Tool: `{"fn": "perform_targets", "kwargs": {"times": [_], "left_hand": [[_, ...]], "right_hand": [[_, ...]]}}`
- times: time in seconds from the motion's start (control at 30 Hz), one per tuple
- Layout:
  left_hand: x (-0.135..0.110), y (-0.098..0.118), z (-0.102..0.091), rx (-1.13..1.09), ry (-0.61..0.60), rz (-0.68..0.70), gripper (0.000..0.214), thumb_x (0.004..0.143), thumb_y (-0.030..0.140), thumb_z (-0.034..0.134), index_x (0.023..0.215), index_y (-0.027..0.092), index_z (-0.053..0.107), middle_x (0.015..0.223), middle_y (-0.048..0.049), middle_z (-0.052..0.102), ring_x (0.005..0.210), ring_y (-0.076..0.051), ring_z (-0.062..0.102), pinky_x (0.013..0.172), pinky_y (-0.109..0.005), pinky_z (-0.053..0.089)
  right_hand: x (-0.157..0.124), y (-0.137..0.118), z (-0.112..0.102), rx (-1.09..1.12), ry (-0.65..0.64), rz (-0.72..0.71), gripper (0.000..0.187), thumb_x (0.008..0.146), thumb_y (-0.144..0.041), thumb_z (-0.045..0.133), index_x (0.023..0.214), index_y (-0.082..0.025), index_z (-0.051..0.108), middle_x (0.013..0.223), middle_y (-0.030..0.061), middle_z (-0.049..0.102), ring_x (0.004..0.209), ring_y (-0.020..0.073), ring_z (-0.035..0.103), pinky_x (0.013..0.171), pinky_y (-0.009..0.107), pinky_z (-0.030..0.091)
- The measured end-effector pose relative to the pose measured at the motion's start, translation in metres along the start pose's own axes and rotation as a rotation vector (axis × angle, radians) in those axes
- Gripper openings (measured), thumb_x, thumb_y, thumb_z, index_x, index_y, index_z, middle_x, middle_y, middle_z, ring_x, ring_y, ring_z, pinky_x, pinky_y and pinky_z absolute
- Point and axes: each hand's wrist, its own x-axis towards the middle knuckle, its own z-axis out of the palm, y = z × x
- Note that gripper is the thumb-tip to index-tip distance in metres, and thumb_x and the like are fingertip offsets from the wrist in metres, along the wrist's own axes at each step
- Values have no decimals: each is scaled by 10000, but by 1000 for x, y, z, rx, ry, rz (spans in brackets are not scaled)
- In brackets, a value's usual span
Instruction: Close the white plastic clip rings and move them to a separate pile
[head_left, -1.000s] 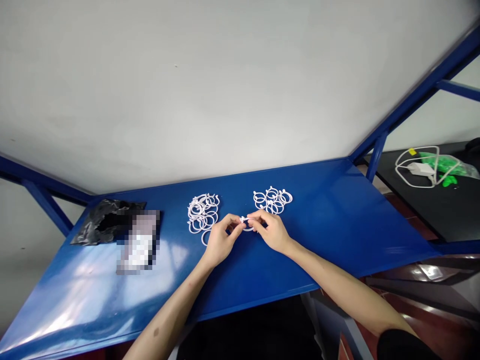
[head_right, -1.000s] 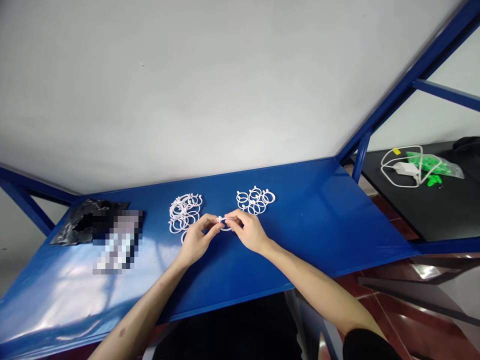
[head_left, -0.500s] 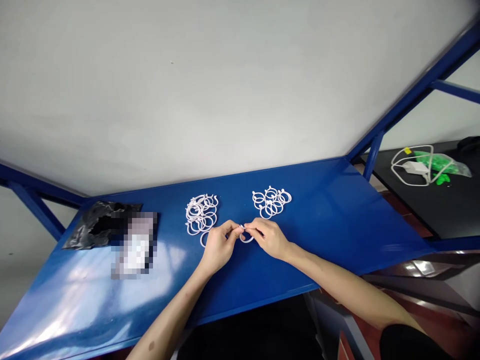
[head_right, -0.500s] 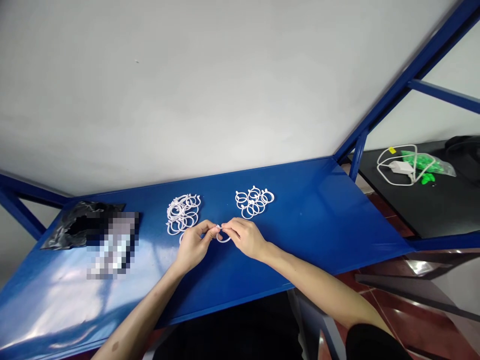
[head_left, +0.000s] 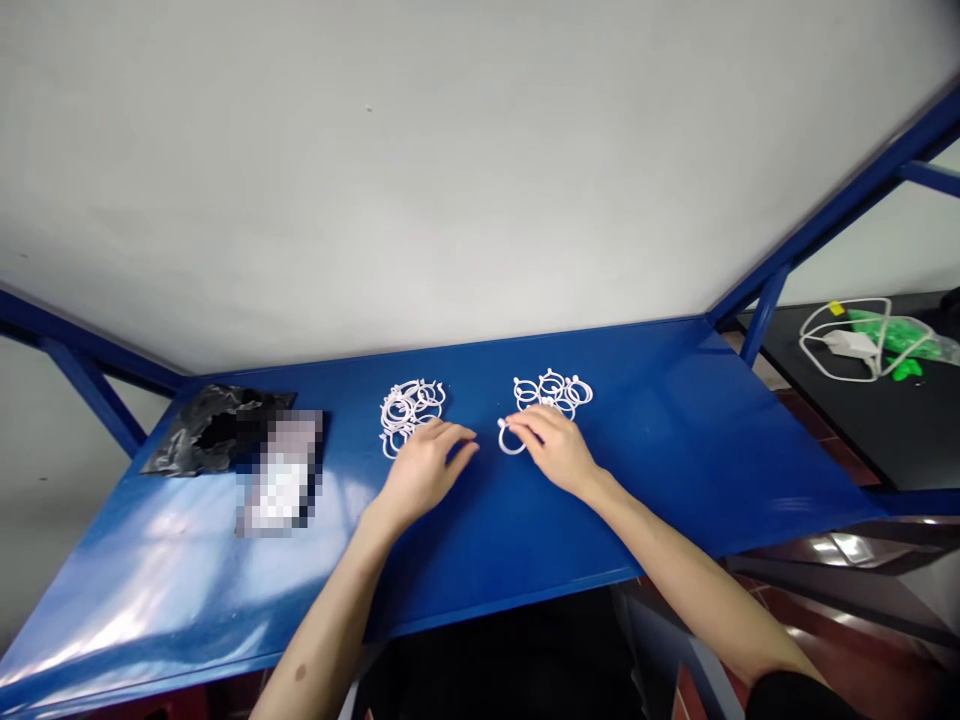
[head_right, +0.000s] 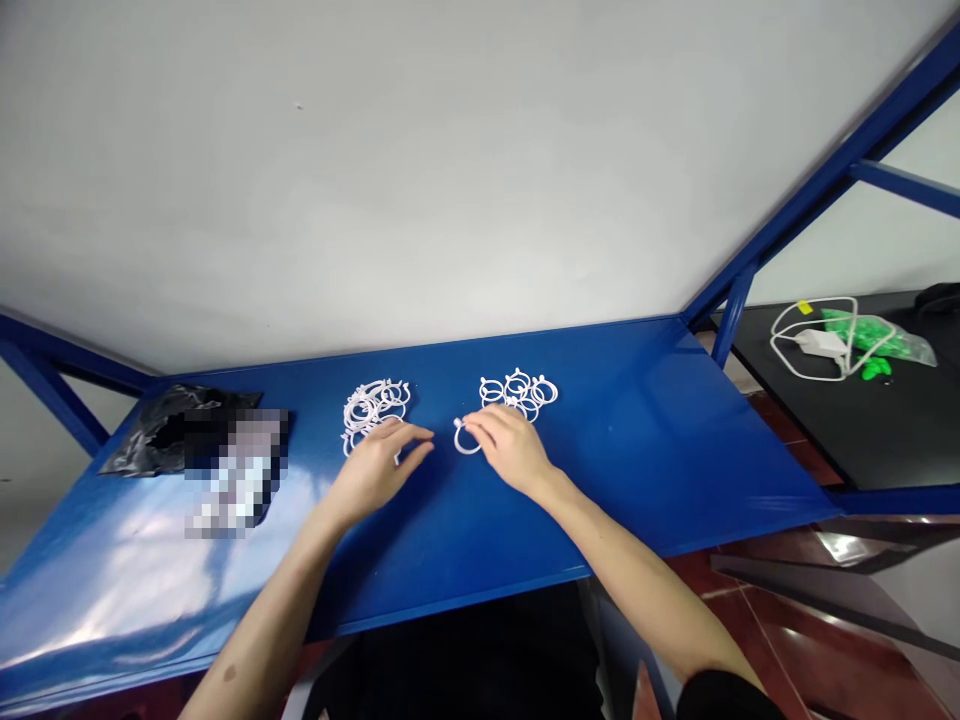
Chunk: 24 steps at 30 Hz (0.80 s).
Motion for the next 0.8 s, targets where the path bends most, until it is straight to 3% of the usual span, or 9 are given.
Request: {"fn": "perform_targets", "kwargs": {"times": [0.13,0.3,0.57,0.7,0.8], "left_hand": [[-7,-21,-26,224,-55,35,270,902,138,534,1059,255,719,1100,-63,680,1003,-258,581,886,-423,470],[-10,-28,-22,308,-115,-13,23,854,223,675,853,229,697,1020,-69,681,964,-283,560,826,-427,456],[-10,-24,-16,375,-93,30,144,922,227,627,977,254,756,1056,-72,698,970,-288,546,806,-420,416],[-6,-18,-10,342,-81,52,168,944,238,605,928,277,768,1050,-70,683,956,-271,544,813,-410,410],[-3,-13,1,302,-108,81,163,954,236,601,1014,279,746,1032,-57,684,952,-253,559,844,-405,419]], "right_hand": [[9,30,-17,-212,197,145,206,1017,-272,551,1026,-225,751,956,80,705,899,240,626,827,406,536],[9,47,-22,-395,171,227,266,996,-301,572,1187,-236,745,965,104,685,889,273,552,803,450,511],[6,26,-18,-315,159,166,235,1006,-282,565,1157,-234,738,1024,97,685,963,276,548,872,449,516],[3,9,-8,-204,51,49,232,1022,-245,532,1140,-240,732,1003,79,702,950,250,569,869,421,520],[-2,-4,4,-140,-69,-59,228,1027,-246,530,1136,-220,728,989,79,716,935,237,585,865,409,518]]}}
